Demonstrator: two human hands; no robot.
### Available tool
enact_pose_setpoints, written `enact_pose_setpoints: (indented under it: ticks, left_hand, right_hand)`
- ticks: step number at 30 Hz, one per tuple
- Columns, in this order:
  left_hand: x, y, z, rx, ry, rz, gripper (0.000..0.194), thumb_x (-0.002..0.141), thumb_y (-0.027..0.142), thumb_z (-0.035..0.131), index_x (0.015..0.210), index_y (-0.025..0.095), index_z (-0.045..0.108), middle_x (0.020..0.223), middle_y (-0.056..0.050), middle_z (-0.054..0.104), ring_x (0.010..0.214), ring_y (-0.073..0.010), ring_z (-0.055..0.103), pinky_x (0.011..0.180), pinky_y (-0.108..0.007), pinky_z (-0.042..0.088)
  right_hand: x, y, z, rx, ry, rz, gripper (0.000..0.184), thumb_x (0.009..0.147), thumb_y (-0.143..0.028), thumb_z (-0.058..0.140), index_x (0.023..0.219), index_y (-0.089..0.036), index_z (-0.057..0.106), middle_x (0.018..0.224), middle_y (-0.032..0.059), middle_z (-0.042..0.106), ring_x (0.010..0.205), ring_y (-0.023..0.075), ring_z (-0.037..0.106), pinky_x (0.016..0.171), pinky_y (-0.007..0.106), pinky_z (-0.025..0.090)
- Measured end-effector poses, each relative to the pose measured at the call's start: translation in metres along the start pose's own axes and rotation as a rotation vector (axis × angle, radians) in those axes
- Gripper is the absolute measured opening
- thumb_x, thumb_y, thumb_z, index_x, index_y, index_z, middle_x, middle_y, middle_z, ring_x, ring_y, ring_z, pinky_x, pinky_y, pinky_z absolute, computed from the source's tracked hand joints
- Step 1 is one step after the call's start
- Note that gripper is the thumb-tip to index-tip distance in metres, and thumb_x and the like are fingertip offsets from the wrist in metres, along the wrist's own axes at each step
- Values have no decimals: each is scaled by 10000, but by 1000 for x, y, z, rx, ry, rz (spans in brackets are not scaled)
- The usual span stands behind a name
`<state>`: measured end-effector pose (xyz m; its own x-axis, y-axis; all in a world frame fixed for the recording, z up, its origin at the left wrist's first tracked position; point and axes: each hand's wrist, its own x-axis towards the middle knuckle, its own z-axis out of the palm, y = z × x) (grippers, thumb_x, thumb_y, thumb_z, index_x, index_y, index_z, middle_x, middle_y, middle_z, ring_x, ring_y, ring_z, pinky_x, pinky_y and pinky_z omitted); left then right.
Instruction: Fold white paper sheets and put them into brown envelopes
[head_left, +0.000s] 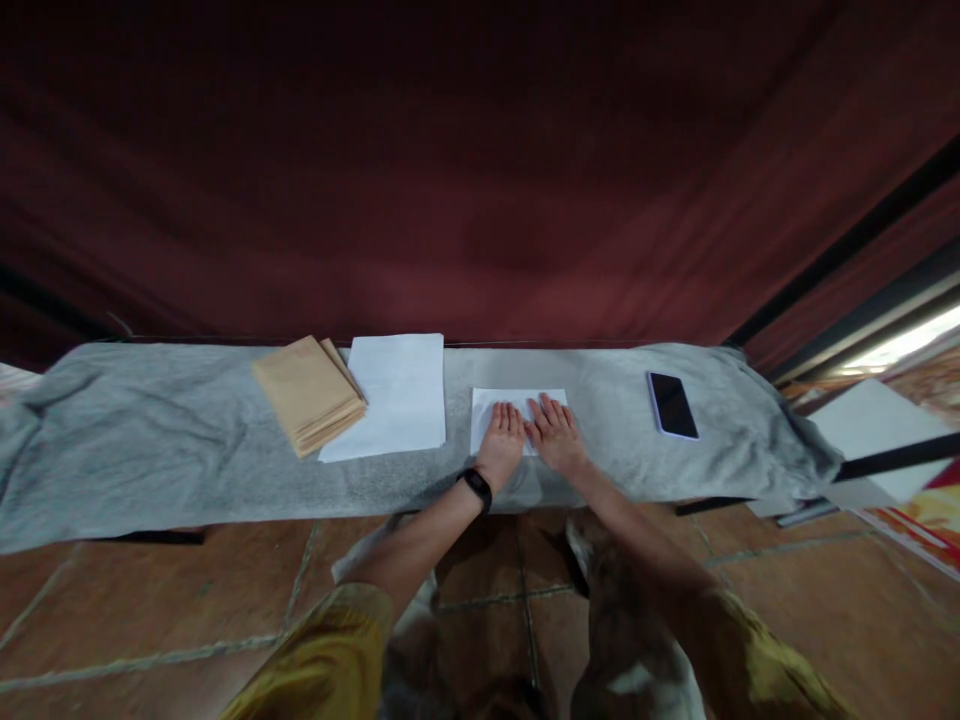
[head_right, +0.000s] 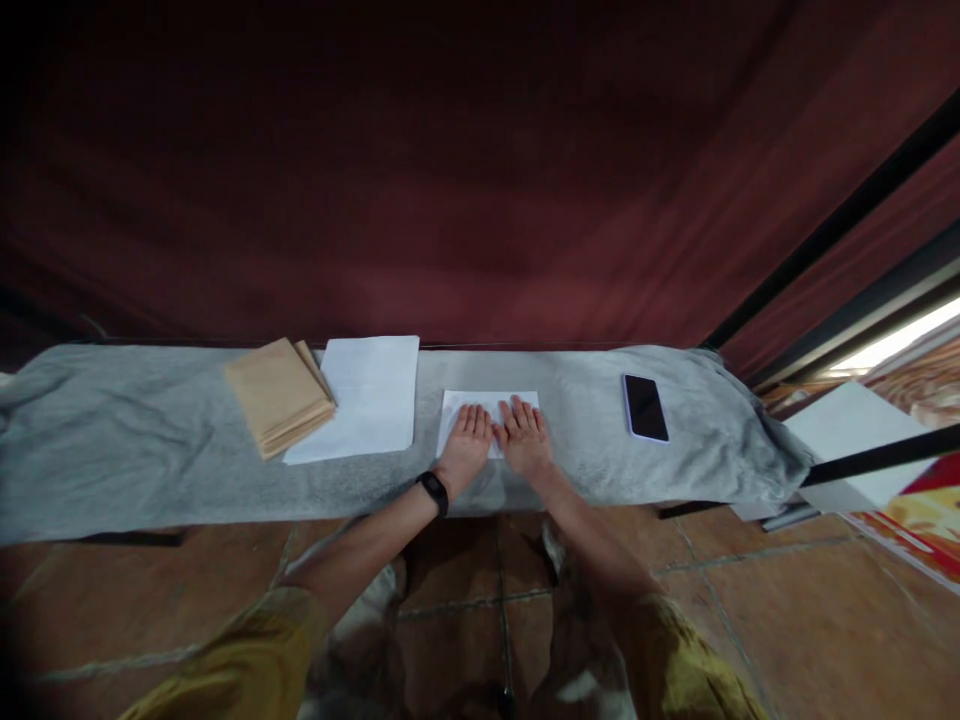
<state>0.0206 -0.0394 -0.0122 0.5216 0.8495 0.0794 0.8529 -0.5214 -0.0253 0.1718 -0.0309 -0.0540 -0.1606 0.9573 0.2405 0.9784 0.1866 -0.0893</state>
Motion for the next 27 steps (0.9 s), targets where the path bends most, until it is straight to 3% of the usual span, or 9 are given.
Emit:
enact_pose_setpoints:
  ticks: [6, 11, 14, 20, 23, 27]
  left_hand:
    - [2, 0, 4, -11, 4, -2, 621, 910, 94, 355, 1524, 6, 378, 1540, -253, 447, 1481, -327, 369, 1267, -547, 161]
    - [2, -16, 12, -24, 14, -6, 519, 999, 175, 327, 1492, 75, 451, 1546, -186, 472, 1453, -245, 426, 1211, -430, 327]
    - [1, -24, 14, -60, 44, -67, 493, 1028, 235, 321, 1478, 104, 475, 1556, -145, 471, 1441, -214, 443, 1181, -382, 372]
    - [20, -20, 7, -112, 114, -182, 460, 1003, 182, 346, 1403, 115, 562, 1477, -155, 563, 1323, -219, 566, 1130, -387, 430]
    - [32, -16, 8, -121, 153, -222, 497, 1002, 184, 320, 1456, 123, 511, 1538, -152, 494, 1415, -247, 474, 1170, -439, 388]
    - [34, -15, 18, -101, 74, -231, 546, 999, 181, 286, 1524, 102, 415, 1606, -153, 387, 1510, -273, 321, 1212, -486, 318]
  right_hand:
    - [-1, 1, 2, 30, 54, 13, 523, 1055, -391, 353, 1524, -178, 447, 1588, 165, 415, 1439, 287, 429, 1180, 496, 286]
    - [-3, 2, 3, 39, 64, 88, 552, 1053, -404, 338, 1514, -122, 452, 1577, 179, 424, 1429, 311, 443, 1171, 510, 303]
    - [-3, 4, 0, 51, 67, 135, 550, 1042, -374, 356, 1507, -98, 458, 1562, 187, 442, 1422, 324, 450, 1169, 525, 306]
    - [12, -2, -7, 135, 74, 181, 532, 1041, -325, 334, 1464, -49, 502, 1527, 219, 479, 1421, 309, 462, 1170, 510, 330]
    - [21, -14, -4, 211, 75, 82, 518, 1061, -306, 265, 1466, -99, 512, 1535, 163, 492, 1439, 263, 445, 1173, 469, 347]
    - [23, -22, 5, 193, 56, 28, 501, 1075, -321, 272, 1454, -125, 533, 1532, 135, 505, 1448, 250, 430, 1198, 460, 311]
